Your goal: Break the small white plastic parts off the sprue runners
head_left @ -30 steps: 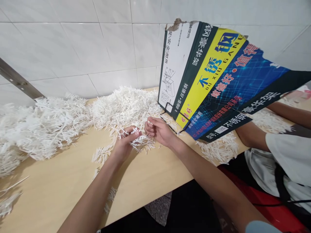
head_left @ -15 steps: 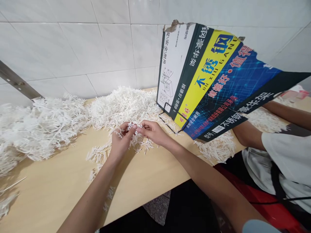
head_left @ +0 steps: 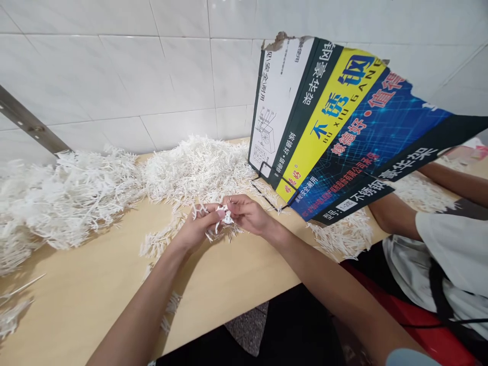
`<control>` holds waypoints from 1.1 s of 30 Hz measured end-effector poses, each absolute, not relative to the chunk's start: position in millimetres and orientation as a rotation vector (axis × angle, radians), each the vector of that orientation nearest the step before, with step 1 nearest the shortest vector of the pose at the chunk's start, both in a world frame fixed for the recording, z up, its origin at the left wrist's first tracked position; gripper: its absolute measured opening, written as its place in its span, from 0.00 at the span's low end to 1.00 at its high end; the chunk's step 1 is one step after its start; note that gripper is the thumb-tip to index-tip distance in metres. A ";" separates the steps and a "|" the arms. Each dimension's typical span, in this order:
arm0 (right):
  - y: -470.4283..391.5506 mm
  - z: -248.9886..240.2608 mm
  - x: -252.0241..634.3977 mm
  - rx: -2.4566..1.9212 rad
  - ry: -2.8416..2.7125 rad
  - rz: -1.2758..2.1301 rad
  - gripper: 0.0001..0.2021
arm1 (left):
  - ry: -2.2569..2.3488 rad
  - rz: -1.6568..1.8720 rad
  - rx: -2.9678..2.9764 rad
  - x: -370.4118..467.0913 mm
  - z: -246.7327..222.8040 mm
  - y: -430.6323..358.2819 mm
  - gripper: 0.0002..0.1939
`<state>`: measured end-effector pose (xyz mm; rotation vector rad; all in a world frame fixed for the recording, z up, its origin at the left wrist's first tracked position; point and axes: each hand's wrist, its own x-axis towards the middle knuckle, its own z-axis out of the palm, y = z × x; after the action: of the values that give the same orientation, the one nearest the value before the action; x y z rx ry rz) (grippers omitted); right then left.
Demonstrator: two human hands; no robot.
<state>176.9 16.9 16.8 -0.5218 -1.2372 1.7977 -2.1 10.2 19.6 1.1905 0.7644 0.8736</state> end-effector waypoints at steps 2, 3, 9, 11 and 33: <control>14.1 12.2 174.4 -0.420 -1.176 1.921 0.24 | 0.720 0.837 1.211 -4.8 15.6 8.7 0.21; 13.2 10.2 173.8 -0.387 -1.173 1.961 0.25 | 0.707 0.818 1.225 -6.2 13.8 7.9 0.22; 10.6 15.1 176.0 -0.166 -1.215 2.019 0.26 | 0.499 0.871 1.043 -5.8 19.0 -0.3 0.27; 12.1 21.6 177.4 -0.132 -1.214 1.956 0.26 | 0.420 0.959 0.927 -2.3 25.5 -1.7 0.31; 13.6 20.9 172.1 -1.063 -1.756 0.827 0.18 | 1.072 1.253 1.399 6.9 23.8 10.0 0.23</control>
<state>172.1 13.6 20.9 -1.0629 -1.7558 0.8273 6.9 10.0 23.8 1.3987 1.0717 1.2528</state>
